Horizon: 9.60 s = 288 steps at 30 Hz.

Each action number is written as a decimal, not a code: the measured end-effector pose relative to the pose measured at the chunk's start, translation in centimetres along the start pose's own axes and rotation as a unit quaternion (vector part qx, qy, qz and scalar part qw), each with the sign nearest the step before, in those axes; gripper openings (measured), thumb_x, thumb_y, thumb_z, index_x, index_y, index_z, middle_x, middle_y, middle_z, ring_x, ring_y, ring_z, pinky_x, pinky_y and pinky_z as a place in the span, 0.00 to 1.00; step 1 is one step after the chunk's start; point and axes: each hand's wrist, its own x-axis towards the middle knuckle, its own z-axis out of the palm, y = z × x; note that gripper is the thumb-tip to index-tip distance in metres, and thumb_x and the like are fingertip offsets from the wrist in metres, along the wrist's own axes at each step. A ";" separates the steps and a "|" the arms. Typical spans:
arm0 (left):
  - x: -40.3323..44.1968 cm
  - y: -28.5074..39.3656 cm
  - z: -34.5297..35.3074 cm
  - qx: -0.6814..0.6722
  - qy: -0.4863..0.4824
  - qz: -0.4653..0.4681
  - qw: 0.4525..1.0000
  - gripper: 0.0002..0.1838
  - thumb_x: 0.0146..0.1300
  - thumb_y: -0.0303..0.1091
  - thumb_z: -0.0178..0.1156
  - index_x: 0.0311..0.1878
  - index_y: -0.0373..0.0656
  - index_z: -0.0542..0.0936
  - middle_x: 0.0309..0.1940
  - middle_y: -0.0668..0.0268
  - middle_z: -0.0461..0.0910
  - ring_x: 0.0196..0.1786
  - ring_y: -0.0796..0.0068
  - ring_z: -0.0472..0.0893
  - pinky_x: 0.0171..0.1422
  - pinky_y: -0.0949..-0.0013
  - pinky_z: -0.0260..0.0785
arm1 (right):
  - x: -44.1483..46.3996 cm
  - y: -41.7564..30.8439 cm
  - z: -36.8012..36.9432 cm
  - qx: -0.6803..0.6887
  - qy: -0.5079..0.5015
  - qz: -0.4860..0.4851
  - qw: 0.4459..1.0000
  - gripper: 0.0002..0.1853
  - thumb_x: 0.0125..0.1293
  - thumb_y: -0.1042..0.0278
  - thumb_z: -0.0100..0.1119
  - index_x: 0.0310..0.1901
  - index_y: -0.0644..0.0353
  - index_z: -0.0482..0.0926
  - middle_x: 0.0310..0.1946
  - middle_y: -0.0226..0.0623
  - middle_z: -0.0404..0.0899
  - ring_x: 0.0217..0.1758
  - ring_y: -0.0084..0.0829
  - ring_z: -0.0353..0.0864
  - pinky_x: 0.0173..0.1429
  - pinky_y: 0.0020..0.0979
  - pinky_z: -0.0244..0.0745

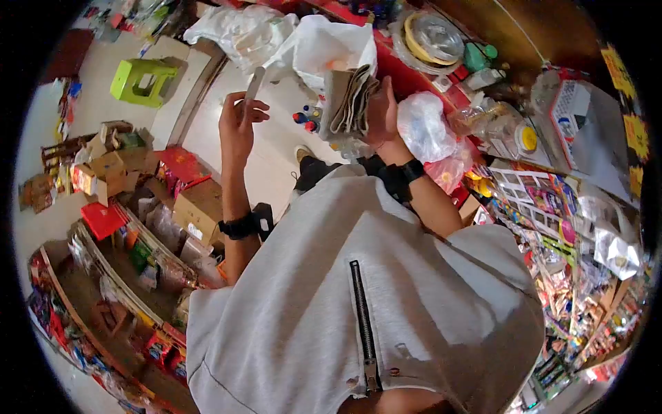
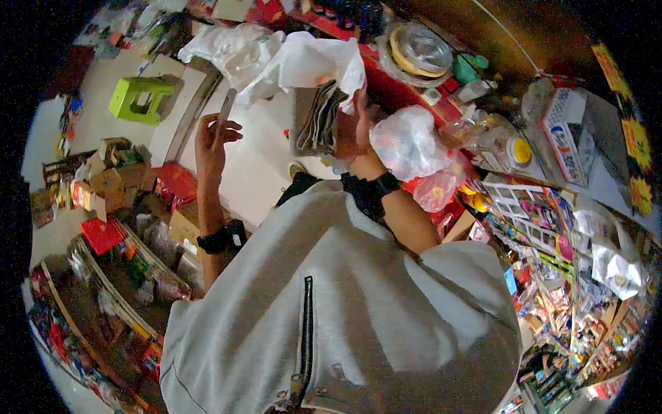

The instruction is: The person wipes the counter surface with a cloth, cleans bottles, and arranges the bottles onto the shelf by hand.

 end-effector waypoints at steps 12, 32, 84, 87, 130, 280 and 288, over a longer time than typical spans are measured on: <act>-2.1 4.5 9.0 0.040 -0.134 0.062 0.988 0.12 0.70 0.16 0.48 0.53 0.38 0.63 0.30 0.58 0.83 0.25 0.72 0.80 0.31 0.70 0.73 | -0.5 0.0 -1.9 0.080 -0.003 -0.016 0.997 0.37 0.74 0.31 0.40 0.69 0.54 0.71 0.69 0.44 0.71 0.71 0.48 0.69 0.76 0.52 0.60; -1.7 1.6 11.8 0.142 -0.065 0.153 0.976 0.09 0.70 0.24 0.56 0.47 0.40 0.65 0.22 0.51 0.79 0.20 0.53 0.79 0.24 0.55 0.66 | -1.2 3.4 3.2 -0.312 0.174 -0.101 0.929 0.18 0.69 0.68 0.65 0.58 0.59 0.76 0.51 0.32 0.81 0.55 0.26 0.80 0.58 0.31 0.76; 0.6 7.6 8.0 0.197 -0.082 0.146 0.966 0.11 0.70 0.33 0.64 0.49 0.36 0.83 0.33 0.66 0.83 0.37 0.77 0.78 0.43 0.72 0.72 | -1.7 1.0 4.7 -0.589 0.172 -0.173 0.771 0.20 0.59 0.77 0.69 0.54 0.63 0.79 0.45 0.35 0.85 0.45 0.28 0.85 0.53 0.32 0.80; 1.4 6.7 8.8 0.189 -0.085 0.109 0.972 0.11 0.63 0.35 0.68 0.40 0.35 0.85 0.32 0.56 0.84 0.33 0.66 0.82 0.41 0.65 0.74 | -1.9 1.4 4.4 -0.497 0.121 -0.075 0.856 0.22 0.61 0.76 0.67 0.57 0.62 0.77 0.48 0.36 0.84 0.48 0.28 0.84 0.55 0.35 0.81; 0.3 4.6 11.0 -0.097 -0.003 0.045 0.994 0.05 0.60 0.21 0.66 0.32 0.33 0.79 0.39 0.65 0.78 0.44 0.74 0.77 0.53 0.70 0.70 | -1.5 3.3 2.5 -0.642 0.102 -0.170 0.741 0.12 0.73 0.72 0.58 0.54 0.67 0.78 0.46 0.33 0.82 0.48 0.22 0.79 0.55 0.28 0.75; -4.8 7.9 11.9 0.243 -0.133 0.114 0.954 0.10 0.60 0.28 0.62 0.44 0.37 0.78 0.31 0.49 0.82 0.32 0.48 0.83 0.38 0.53 0.75 | -2.8 1.4 4.9 -0.157 0.135 -0.086 0.974 0.18 0.73 0.58 0.55 0.58 0.57 0.76 0.47 0.34 0.84 0.46 0.30 0.85 0.51 0.34 0.84; -3.2 4.4 10.0 0.312 -0.196 0.154 0.917 0.06 0.60 0.27 0.59 0.35 0.34 0.74 0.25 0.48 0.78 0.28 0.45 0.78 0.34 0.52 0.70 | -0.5 3.3 3.9 -0.319 0.210 -0.096 0.919 0.12 0.70 0.65 0.54 0.49 0.61 0.81 0.41 0.33 0.84 0.40 0.27 0.84 0.44 0.31 0.81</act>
